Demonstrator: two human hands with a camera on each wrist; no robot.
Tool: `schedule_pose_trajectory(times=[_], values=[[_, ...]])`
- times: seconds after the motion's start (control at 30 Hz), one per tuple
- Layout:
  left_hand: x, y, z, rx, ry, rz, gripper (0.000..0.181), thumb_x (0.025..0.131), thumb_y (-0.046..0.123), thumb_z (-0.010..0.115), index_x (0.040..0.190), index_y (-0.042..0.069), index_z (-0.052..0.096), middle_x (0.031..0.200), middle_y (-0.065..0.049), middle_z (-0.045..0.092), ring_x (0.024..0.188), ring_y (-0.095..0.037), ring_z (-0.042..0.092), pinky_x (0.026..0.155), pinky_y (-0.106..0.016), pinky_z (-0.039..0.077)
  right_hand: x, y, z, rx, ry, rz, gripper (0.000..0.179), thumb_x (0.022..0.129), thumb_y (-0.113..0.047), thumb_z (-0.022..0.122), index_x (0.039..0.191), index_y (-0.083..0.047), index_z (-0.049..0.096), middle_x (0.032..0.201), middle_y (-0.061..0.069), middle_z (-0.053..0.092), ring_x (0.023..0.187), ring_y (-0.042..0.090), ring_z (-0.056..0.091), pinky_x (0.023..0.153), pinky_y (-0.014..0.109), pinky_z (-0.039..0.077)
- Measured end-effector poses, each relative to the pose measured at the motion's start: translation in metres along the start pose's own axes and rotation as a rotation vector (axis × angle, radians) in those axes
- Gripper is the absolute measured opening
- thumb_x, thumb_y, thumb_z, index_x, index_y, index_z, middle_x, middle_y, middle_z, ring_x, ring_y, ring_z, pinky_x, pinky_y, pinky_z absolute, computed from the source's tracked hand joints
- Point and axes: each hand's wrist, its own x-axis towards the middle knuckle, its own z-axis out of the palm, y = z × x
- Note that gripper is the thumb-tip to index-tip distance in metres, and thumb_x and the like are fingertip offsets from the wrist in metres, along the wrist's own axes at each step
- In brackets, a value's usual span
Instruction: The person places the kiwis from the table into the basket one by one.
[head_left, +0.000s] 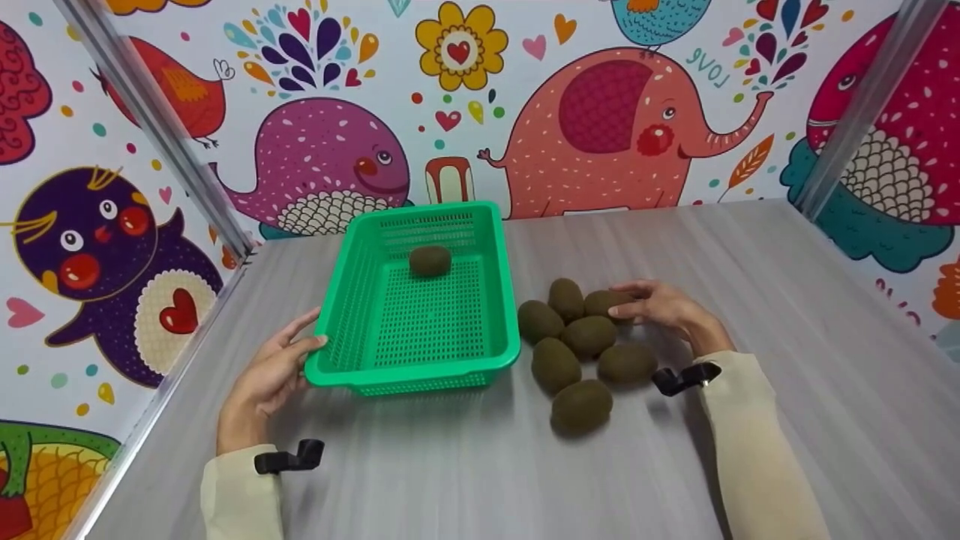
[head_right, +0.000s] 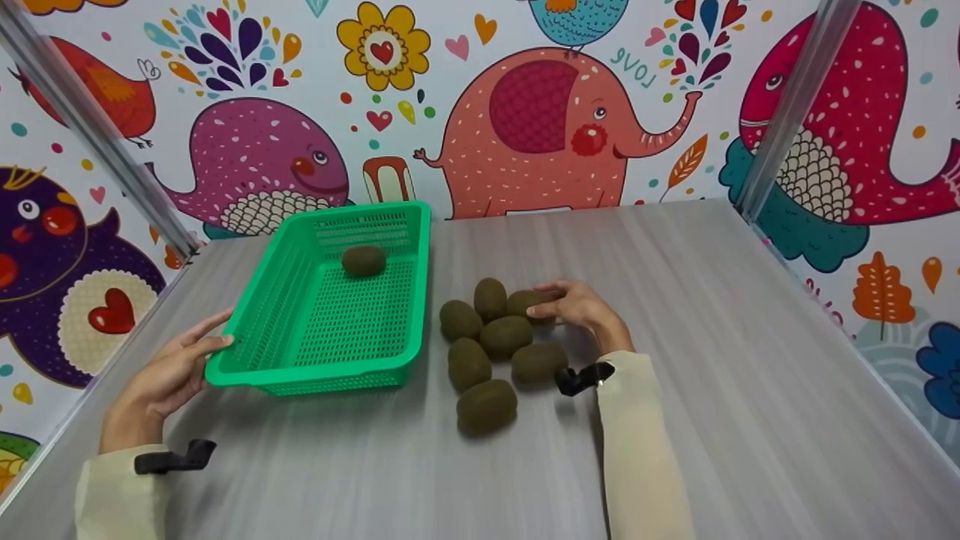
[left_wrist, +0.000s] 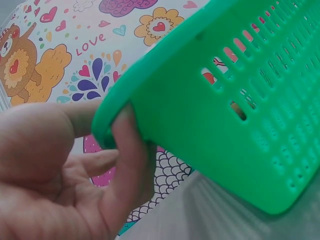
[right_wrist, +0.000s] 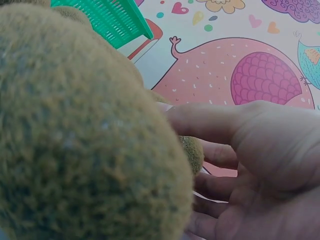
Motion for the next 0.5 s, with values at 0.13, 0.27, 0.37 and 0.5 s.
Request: schedule_pose_trajectory(times=[0.13,0.27,0.37,0.5], values=[[-0.0009,-0.0002,-0.0002,0.000,-0.003,0.012,0.070,0.104,0.017,0.054,0.162,0.015,0.015,0.103,0.004,0.071,0.085,-0.009,0.073,0.074,-0.029,0.061,0.0008,-0.0011,0.0005,-0.017,0.012,-0.006,0.069,0.088,-0.034,0.077,0.146,-0.008,0.050,0.147,0.019,0.052,0.110,0.019,0.059,0.094,0.030,0.049],[-0.0006,-0.0009,-0.0005,0.006,-0.002,0.012,0.069,0.104,0.017,0.054,0.162,0.015,0.016,0.103,0.004,0.072,0.085,-0.009,0.073,0.074,-0.029,0.061,0.0008,-0.0019,0.0009,0.021,0.014,0.008,0.068,0.090,-0.034,0.075,0.147,-0.008,0.050,0.148,0.019,0.051,0.109,0.018,0.059,0.090,0.028,0.050],[0.0000,-0.0011,-0.0001,0.008,0.005,0.005,0.069,0.104,0.017,0.054,0.161,0.016,0.017,0.103,0.005,0.071,0.085,-0.009,0.073,0.074,-0.029,0.061,0.0001,-0.0031,0.0005,0.071,0.015,0.016,0.069,0.090,-0.035,0.075,0.148,-0.008,0.048,0.149,0.019,0.049,0.114,0.020,0.057,0.095,0.031,0.052],[0.0011,-0.0004,0.0013,0.007,0.010,0.000,0.068,0.104,0.019,0.055,0.161,0.018,0.018,0.104,0.004,0.071,0.086,-0.009,0.073,0.075,-0.029,0.061,-0.0016,-0.0050,-0.0010,0.117,0.022,0.039,0.074,0.090,-0.040,0.074,0.150,-0.008,0.044,0.149,0.017,0.048,0.121,0.024,0.054,0.105,0.038,0.048]])
